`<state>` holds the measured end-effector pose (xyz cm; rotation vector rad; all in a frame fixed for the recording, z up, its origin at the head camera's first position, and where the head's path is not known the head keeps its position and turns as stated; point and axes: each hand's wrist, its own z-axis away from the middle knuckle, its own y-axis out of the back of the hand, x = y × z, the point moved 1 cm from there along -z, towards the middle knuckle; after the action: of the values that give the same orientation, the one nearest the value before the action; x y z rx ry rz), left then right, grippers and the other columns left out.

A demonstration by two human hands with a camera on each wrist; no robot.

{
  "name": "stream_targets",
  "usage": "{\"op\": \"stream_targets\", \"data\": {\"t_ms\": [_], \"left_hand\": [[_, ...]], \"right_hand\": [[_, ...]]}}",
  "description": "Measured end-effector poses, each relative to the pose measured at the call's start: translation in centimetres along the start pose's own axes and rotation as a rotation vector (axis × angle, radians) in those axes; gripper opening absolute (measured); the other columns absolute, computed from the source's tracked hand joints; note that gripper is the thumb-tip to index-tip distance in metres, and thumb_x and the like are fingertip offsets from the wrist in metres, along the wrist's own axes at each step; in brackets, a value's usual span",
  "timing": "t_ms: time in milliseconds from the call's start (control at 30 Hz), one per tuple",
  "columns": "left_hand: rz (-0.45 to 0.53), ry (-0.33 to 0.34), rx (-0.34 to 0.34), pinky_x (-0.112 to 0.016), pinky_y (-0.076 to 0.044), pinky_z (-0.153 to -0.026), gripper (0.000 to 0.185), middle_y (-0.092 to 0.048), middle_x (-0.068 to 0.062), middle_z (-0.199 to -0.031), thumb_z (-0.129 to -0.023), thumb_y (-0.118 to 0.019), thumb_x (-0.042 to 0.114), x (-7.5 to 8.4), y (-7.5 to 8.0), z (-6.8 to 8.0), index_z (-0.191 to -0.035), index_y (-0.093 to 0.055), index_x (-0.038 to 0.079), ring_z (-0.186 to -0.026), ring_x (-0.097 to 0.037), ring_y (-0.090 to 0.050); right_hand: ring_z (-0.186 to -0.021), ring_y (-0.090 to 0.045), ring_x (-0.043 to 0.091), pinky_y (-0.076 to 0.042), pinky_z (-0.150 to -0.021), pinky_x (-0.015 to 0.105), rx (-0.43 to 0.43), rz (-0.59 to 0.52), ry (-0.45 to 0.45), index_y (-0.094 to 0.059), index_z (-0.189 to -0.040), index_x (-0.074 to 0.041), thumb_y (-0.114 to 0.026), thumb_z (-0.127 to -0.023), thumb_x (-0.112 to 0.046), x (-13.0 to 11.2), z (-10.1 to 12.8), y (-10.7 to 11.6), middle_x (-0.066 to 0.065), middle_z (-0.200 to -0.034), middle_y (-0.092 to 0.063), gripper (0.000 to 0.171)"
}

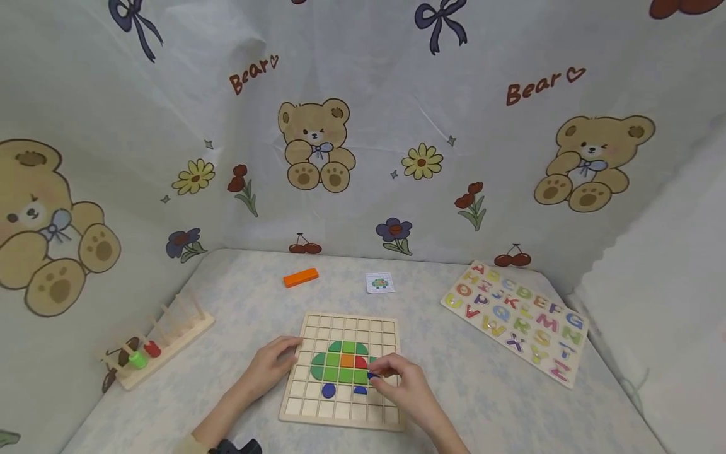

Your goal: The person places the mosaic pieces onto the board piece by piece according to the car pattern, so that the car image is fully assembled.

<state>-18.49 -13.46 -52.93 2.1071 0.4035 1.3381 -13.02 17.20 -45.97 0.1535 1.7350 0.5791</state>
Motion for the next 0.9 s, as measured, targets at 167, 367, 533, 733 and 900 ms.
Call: {"op": "stream_targets", "data": {"t_ms": [167, 367, 533, 733, 900], "left_hand": [[-0.002, -0.017, 0.004, -0.045, -0.043, -0.096, 0.038, -0.056, -0.007, -0.126, -0.091, -0.062, 0.007, 0.0, 0.0, -0.3, -0.129, -0.056, 0.003, -0.118, -0.024, -0.051], [-0.018, -0.001, -0.013, -0.045, -0.042, -0.096, 0.038, -0.056, -0.007, -0.126, -0.092, -0.061, 0.008, 0.1, -0.2, -0.3, -0.129, -0.056, 0.003, -0.119, -0.025, -0.051], [-0.02, 0.017, -0.02, -0.046, -0.041, -0.097, 0.038, -0.056, -0.007, -0.125, -0.091, -0.062, 0.006, 0.1, -0.3, 0.0, -0.128, -0.057, 0.002, -0.119, -0.026, -0.051], [-0.025, -0.006, -0.001, -0.045, -0.042, -0.096, 0.038, -0.057, -0.006, -0.124, -0.09, -0.063, 0.007, -0.1, -0.3, -0.2, -0.127, -0.057, 0.002, -0.117, -0.025, -0.052], [-0.033, -0.005, -0.001, -0.044, -0.042, -0.096, 0.038, -0.057, -0.005, -0.124, -0.09, -0.063, 0.007, -0.2, -0.2, -0.2, -0.127, -0.058, 0.003, -0.117, -0.023, -0.052]], "right_hand": [[-0.084, -0.059, 0.012, -0.051, -0.075, 0.031, -0.039, 0.001, 0.062, -0.068, -0.1, -0.006, -0.071, -0.086, -0.012, -0.2, -0.4, -1.5, 0.0, -0.096, -0.064, 0.015], [-0.083, -0.059, 0.011, -0.053, -0.073, 0.03, -0.053, 0.073, 0.155, -0.068, -0.096, -0.01, -0.071, -0.084, -0.007, 0.8, 0.2, -2.8, -0.002, -0.092, -0.063, 0.012], [-0.083, -0.059, 0.012, -0.053, -0.072, 0.029, -0.077, 0.103, 0.141, -0.07, -0.094, -0.011, -0.07, -0.084, -0.007, 1.8, 0.6, -3.7, -0.003, -0.092, -0.062, 0.01], [-0.084, -0.056, 0.008, -0.051, -0.071, 0.024, -0.121, 0.144, 0.133, -0.069, -0.094, -0.015, -0.069, -0.086, -0.011, 2.5, 0.5, -4.1, -0.007, -0.094, -0.06, 0.01], [-0.081, -0.054, 0.008, -0.051, -0.064, 0.021, -0.119, 0.169, 0.239, -0.068, -0.094, -0.012, -0.069, -0.085, -0.005, 2.8, 0.6, -4.4, -0.004, -0.092, -0.06, 0.012]]}}
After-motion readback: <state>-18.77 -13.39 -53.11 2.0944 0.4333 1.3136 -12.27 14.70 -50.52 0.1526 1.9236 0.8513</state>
